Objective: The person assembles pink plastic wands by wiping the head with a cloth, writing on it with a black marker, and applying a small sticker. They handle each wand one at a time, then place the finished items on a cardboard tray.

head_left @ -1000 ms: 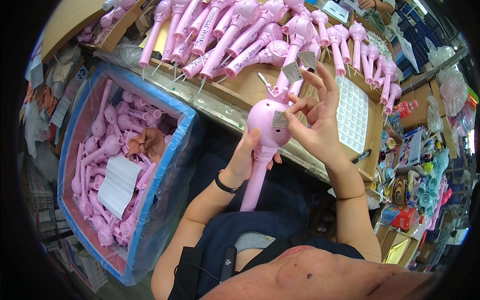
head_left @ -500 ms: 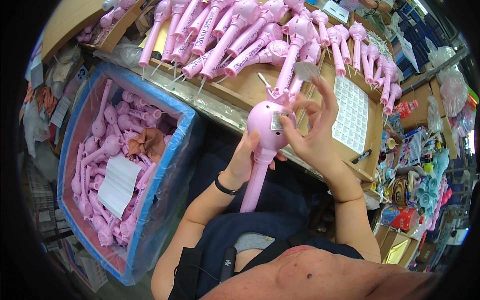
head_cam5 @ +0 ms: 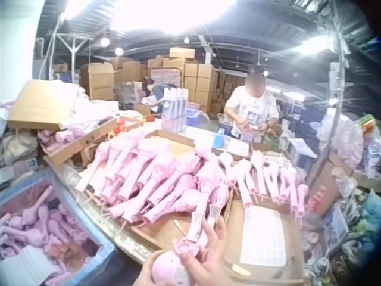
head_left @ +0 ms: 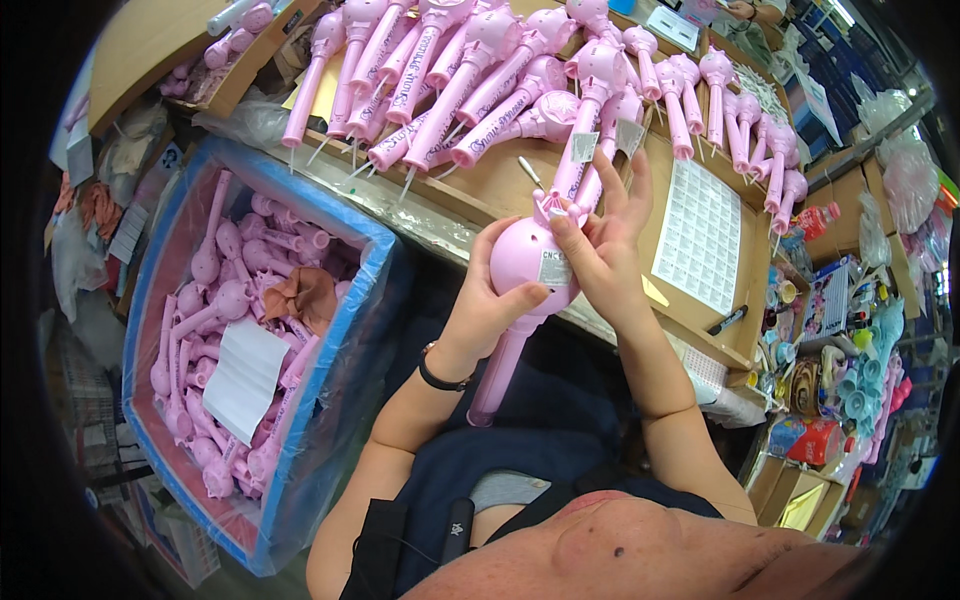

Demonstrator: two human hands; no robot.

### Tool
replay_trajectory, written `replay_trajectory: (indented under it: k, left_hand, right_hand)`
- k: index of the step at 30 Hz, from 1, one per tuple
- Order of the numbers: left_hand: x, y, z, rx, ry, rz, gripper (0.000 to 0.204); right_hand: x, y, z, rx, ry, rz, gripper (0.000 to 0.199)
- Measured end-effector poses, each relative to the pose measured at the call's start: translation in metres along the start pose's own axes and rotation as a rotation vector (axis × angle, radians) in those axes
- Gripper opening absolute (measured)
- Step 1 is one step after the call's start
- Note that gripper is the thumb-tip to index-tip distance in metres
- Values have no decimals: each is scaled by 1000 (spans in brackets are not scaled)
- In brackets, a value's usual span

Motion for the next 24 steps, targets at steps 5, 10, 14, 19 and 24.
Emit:
replay_trajectory:
  k: [5,10,14,19,24]
  left_hand:
    - [-9,10,-3,91,53,66,67]
    - [-11,11,-5,51,47,26,66]
    - [-13,14,-5,85,60,106,66]
    - [-12,18,-14,122,8,247,61]
    - [2,0,-38,-12,-92,512,75]
  right_hand:
    - [8,-4,9,-51,91,-93,93]
    - [13,-1,18,-58,115,-56,94]
    - [41,19,19,162,-119,-305,86]
    - [41,19,66,169,95,-187,100]
    - [51,-2,148,-110,-22,462,115]
Point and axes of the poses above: each hand's wrist, its own z-axis away from the middle knuckle, its own y-axis out of the back of the hand, x = y × z, the point moved 7 cm from there along -z, towards the middle knuckle, and after that the axes turned 6 degrees about z, right-handed, at the moved point
